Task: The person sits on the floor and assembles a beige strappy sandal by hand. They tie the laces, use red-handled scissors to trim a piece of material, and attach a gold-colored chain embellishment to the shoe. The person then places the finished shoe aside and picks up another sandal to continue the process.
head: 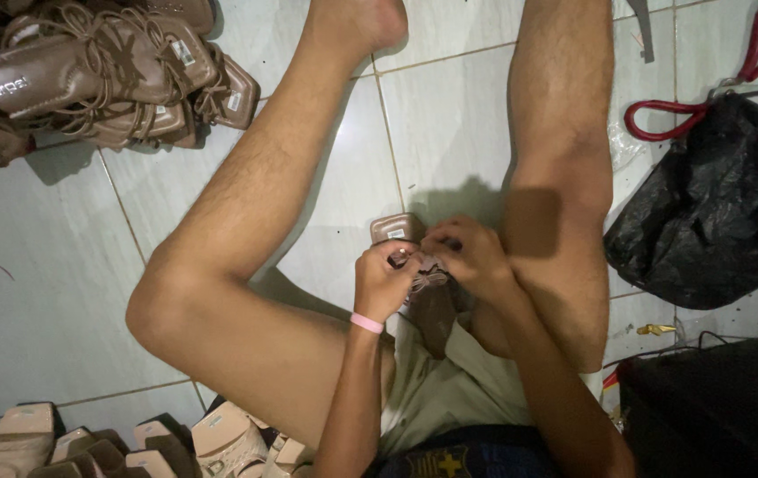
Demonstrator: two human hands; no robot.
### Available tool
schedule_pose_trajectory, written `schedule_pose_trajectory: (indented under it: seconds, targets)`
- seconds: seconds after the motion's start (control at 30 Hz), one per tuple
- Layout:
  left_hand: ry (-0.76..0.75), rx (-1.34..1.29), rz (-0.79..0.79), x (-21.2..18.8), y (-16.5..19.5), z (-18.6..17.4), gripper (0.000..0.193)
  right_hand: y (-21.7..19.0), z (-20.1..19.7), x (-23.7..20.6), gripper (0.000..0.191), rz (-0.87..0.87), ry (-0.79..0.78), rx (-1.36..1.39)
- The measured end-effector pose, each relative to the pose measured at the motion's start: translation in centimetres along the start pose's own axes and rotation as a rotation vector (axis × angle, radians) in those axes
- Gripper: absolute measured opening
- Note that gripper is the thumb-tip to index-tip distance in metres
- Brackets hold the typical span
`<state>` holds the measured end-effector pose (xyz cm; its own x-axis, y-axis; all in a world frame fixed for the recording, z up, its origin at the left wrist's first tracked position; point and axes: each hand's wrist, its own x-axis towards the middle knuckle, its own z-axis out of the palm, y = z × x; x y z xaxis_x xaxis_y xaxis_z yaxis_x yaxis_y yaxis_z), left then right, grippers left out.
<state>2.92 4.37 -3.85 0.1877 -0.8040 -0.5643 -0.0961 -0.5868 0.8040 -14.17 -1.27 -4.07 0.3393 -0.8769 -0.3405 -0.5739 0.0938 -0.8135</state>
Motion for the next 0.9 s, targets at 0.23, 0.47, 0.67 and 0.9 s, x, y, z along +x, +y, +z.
schedule_pose_trajectory:
  seconds: [0.23, 0.47, 0.67, 0.9]
  targets:
    - [0.018, 0.051, -0.077, -0.3, 0.1, 0.1, 0.017, 0.7, 0.0, 0.2, 0.020, 0.005, -0.062, -0.010]
    - [-0.052, 0.091, 0.128, 0.4, 0.1, -1.3, 0.023, 1.8, 1.1, 1.2, 0.026, 0.235, -0.155, 0.148]
    - [-0.138, 0.091, 0.134, 0.2, 0.1, -2.1, 0.021, 3.0, 1.5, 1.2, 0.025, 0.063, -0.136, 0.163]
    - [-0.034, 0.076, 0.192, -0.2, 0.0, -1.4, 0.020, 3.1, 1.2, 0.9, 0.026, 0.132, -0.173, 0.217]
